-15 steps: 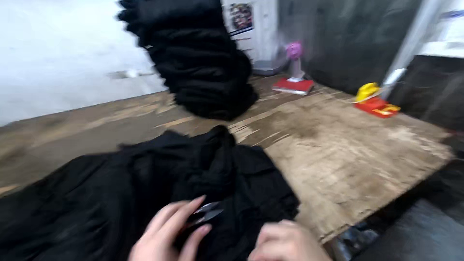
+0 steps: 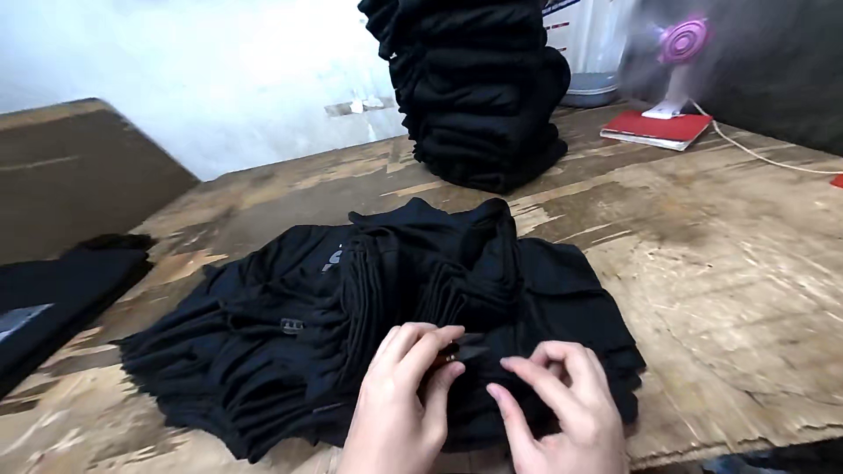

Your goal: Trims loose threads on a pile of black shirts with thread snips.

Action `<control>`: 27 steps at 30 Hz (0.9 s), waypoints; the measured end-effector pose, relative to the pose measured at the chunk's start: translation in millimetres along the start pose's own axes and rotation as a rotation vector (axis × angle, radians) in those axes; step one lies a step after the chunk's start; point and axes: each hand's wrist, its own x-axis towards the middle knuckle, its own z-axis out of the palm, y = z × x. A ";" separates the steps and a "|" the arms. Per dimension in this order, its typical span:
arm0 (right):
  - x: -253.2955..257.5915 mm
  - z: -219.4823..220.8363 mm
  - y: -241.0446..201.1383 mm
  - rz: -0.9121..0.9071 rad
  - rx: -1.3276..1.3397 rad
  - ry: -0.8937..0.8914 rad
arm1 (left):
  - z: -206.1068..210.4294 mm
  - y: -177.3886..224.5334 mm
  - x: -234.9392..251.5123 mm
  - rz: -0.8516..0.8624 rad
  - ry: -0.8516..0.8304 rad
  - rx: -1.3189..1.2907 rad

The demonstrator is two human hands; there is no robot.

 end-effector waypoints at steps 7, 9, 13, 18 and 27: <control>0.3 6.5 0.3 0.242 0.330 -0.022 | 5.4 1.9 -5.9 0.083 -0.027 0.098; 0.2 6.8 0.0 0.238 0.384 -0.009 | 11.4 4.1 -4.6 0.103 -0.020 0.091; -1.6 -7.2 8.1 0.128 0.440 -0.161 | 13.2 3.3 1.2 0.093 -0.013 0.042; -6.6 -4.9 15.8 -0.023 0.205 -0.087 | 11.2 -3.9 7.3 0.024 -0.066 0.009; 3.7 -29.6 -3.1 0.157 0.096 -0.268 | 10.0 -8.1 20.6 0.093 -0.208 -0.146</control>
